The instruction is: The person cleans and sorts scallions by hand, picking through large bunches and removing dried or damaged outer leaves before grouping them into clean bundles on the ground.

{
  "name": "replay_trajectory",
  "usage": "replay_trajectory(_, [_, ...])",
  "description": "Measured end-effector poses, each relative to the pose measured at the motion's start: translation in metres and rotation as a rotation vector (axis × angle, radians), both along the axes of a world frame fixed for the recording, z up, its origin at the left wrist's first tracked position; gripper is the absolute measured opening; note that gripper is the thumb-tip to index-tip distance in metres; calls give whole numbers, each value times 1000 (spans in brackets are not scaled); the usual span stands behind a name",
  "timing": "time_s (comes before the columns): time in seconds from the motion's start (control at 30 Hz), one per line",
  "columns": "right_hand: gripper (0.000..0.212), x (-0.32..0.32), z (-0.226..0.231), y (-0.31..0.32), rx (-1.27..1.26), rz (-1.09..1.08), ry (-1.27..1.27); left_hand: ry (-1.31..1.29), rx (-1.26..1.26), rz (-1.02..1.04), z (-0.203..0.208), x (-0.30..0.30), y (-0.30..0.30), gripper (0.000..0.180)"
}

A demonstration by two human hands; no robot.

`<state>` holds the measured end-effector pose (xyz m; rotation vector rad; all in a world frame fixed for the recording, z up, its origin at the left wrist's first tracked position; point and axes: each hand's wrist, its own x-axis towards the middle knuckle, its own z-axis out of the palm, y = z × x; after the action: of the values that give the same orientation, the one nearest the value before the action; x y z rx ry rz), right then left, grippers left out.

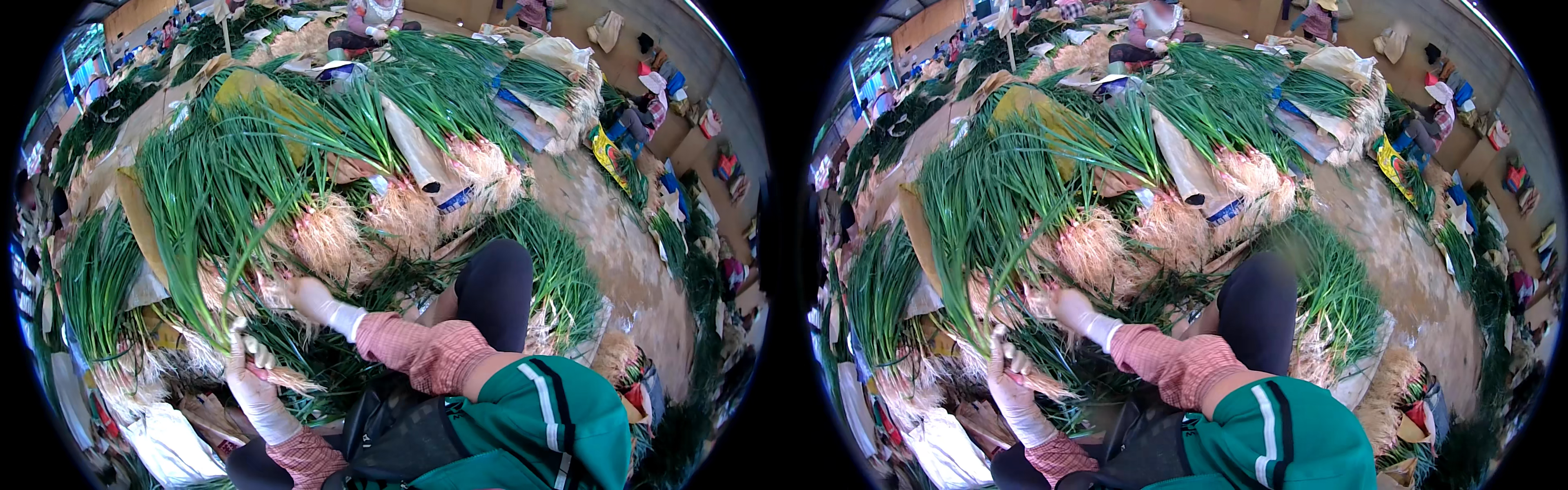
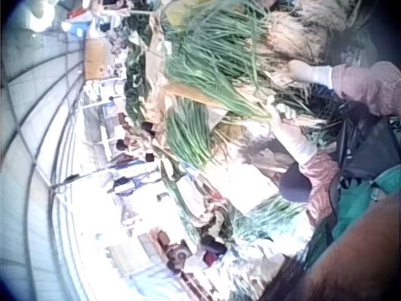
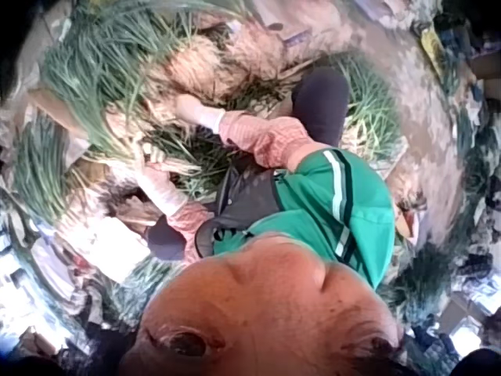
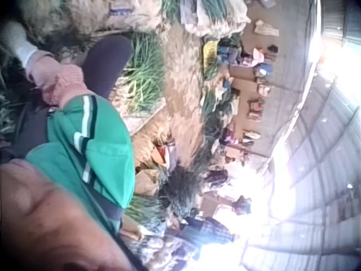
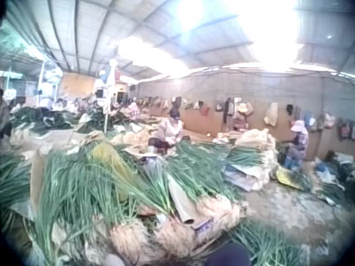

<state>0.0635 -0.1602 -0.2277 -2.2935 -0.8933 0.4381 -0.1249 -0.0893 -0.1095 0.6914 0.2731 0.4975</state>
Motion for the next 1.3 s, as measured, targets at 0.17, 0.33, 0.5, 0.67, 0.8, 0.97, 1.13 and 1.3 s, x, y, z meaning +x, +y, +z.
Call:
replay_trajectory(0.17, [33,12,68,-35,811,-26,1022,-124,2,131,-6,-21,27,35])
replay_trajectory(0.33, [31,3,21,-74,580,-7,685,47,-276,20,-42,8,7,39])
replay_trajectory(0.5, [50,-59,71,-61,91,395,194,291,-193,-8,-64,22,-14,22])
replay_trajectory(0.67, [51,-33,58,-44,451,136,518,350,-131,-25,-55,16,-10,20])
replay_trajectory(0.8, [30,-41,54,-8,715,52,1129,306,-29,-35,-64,12,-7,21])
replay_trajectory(0.97, [21,-62,39,-3,958,-61,1602,379,100,-2,-56,7,-4,21])
replay_trajectory(1.13, [14,-50,30,-3,1480,-229,2139,213,-14,23,-33,-7,4,16])
replay_trajectory(1.3, [25,-56,50,-14,829,46,907,536,244,142,-20,-4,-4,16])
